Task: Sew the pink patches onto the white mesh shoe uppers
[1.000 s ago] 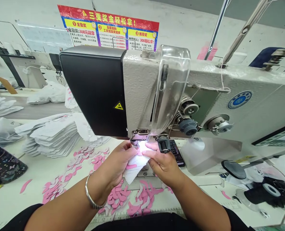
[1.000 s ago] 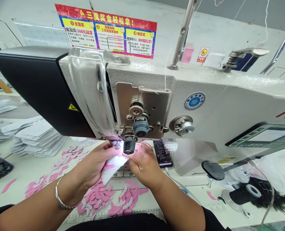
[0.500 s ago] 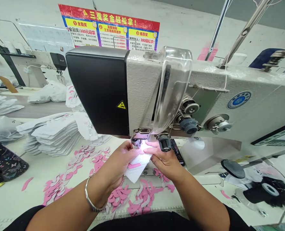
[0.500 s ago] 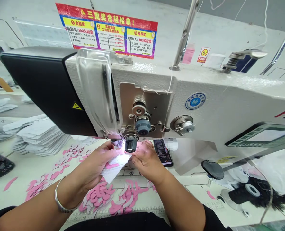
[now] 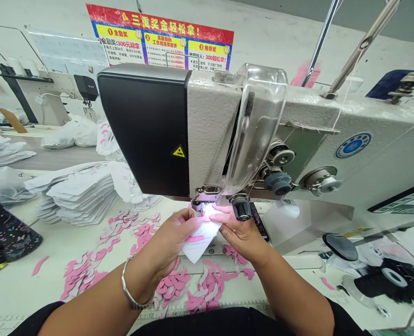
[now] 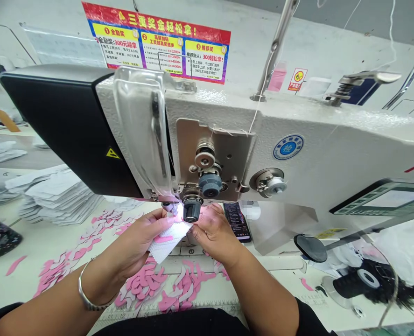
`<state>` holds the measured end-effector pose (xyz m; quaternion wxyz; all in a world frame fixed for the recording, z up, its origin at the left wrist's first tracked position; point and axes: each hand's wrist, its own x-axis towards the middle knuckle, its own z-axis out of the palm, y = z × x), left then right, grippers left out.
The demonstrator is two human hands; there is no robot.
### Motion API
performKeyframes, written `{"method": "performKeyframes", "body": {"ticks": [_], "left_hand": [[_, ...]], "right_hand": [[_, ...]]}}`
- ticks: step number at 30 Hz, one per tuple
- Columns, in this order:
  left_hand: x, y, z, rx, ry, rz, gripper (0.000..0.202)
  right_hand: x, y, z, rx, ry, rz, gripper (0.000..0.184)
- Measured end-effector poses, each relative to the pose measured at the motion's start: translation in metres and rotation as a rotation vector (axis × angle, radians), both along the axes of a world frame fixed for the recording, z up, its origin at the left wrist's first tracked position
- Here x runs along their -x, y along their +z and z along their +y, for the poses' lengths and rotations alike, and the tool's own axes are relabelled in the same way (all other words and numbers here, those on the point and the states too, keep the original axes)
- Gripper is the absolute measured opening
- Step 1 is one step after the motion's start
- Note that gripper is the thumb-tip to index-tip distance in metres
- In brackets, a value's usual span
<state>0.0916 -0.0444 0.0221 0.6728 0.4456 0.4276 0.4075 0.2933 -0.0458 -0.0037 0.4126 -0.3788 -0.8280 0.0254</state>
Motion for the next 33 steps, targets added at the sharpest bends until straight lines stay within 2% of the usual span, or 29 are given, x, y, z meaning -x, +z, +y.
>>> {"method": "performKeyframes", "body": {"ticks": [7, 14, 19, 23, 27, 33], "left_hand": [[0.001, 0.0, -0.003, -0.014, -0.009, -0.006, 0.029], [0.01, 0.002, 0.005, -0.015, -0.044, -0.006, 0.028], [0.022, 0.002, 0.015, -0.028, -0.073, -0.012, 0.026], [0.028, 0.003, 0.023, -0.027, -0.073, -0.043, 0.027], [0.03, 0.011, 0.035, -0.066, -0.049, 0.0, 0.027], [0.034, 0.016, 0.051, -0.034, -0.072, 0.021, 0.038]], "right_hand": [[-0.004, -0.001, 0.002, 0.047, -0.004, -0.008, 0.021], [0.0, 0.0, -0.001, 0.033, -0.033, -0.009, 0.019], [0.005, 0.001, -0.008, 0.002, -0.078, -0.027, 0.024], [0.01, -0.003, -0.014, -0.052, -0.158, -0.061, 0.028], [0.022, -0.005, -0.025, -0.096, -0.272, -0.174, 0.035], [0.035, -0.001, -0.04, -0.128, -0.351, -0.297, 0.039]]}}
